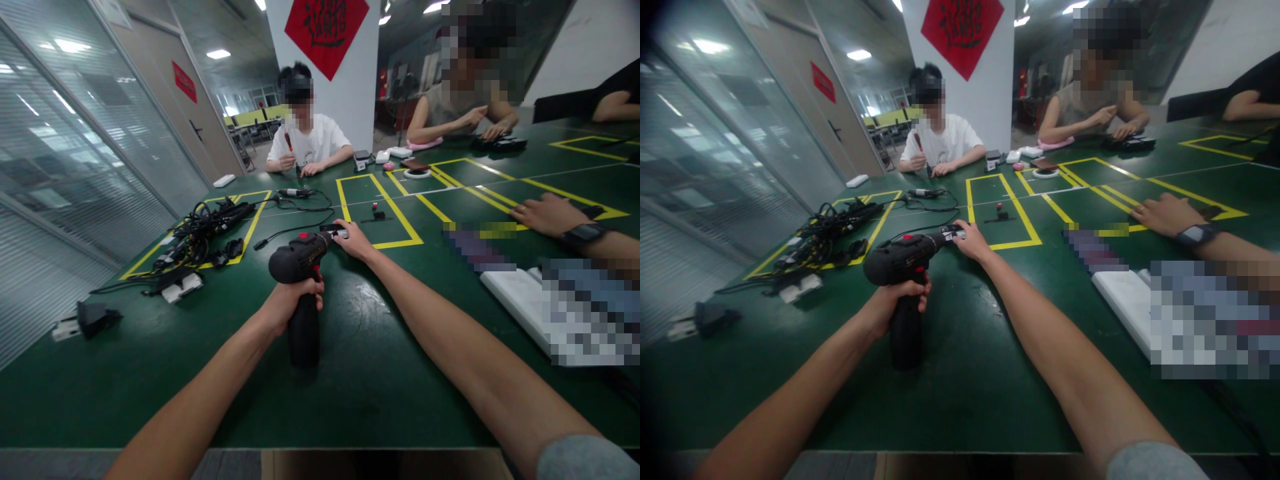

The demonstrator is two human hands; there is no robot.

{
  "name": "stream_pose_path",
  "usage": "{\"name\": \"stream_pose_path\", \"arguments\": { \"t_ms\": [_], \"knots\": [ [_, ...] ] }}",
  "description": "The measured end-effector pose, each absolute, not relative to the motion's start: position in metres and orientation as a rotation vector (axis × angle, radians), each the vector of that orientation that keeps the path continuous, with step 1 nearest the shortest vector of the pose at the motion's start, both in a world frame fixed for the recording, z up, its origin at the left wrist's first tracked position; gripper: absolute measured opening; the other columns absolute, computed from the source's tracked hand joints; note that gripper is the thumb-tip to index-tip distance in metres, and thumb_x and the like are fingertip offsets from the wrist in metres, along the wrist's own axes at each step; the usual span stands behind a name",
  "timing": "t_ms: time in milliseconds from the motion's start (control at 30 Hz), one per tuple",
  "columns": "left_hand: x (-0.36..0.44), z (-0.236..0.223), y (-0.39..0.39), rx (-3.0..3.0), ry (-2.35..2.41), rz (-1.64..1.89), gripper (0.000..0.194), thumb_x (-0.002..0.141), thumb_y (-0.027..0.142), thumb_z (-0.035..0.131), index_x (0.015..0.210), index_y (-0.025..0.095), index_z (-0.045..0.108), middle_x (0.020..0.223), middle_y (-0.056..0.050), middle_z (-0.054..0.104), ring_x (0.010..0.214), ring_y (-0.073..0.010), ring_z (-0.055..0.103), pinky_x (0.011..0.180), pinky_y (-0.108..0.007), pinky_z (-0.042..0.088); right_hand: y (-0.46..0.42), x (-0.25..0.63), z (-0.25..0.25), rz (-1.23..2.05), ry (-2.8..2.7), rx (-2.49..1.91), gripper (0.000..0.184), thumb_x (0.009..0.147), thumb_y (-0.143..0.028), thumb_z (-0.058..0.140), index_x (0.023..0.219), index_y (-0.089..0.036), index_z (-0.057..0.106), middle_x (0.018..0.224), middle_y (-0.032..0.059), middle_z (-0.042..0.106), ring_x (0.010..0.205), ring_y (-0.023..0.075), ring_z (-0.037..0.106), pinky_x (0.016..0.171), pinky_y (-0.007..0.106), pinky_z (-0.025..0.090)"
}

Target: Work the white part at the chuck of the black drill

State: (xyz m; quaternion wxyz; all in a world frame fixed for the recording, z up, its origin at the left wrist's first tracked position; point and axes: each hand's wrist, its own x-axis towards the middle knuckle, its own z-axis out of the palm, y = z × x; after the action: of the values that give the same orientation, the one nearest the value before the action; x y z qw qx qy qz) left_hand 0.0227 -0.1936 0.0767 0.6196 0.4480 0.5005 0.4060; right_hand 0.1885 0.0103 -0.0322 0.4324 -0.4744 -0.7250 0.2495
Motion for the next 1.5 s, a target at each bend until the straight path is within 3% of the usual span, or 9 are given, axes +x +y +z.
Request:
{"name": "stream_pose_path", "arguments": {
  "t_ms": [1500],
  "knots": [
    [0.0229, 0.0751, -0.1923, 1.036, 1.141, 0.932, 0.022, 0.063, 0.018, 0.066, 0.082, 0.013, 0.055, 0.070, 0.000, 0.059, 0.051, -0.0097, 0.057, 0.053, -0.023, 0.043, 0.0122, 0.1878, -0.0365, 0.602, -1.844, -1.180, 0.054, 0.078, -0.020, 0.060, 0.132, -0.018, 0.053, 0.120, 0.0116, 0.048, 0.110, 0.0235, 0.056, 0.106, 0.039, 0.041]
  ]
}}
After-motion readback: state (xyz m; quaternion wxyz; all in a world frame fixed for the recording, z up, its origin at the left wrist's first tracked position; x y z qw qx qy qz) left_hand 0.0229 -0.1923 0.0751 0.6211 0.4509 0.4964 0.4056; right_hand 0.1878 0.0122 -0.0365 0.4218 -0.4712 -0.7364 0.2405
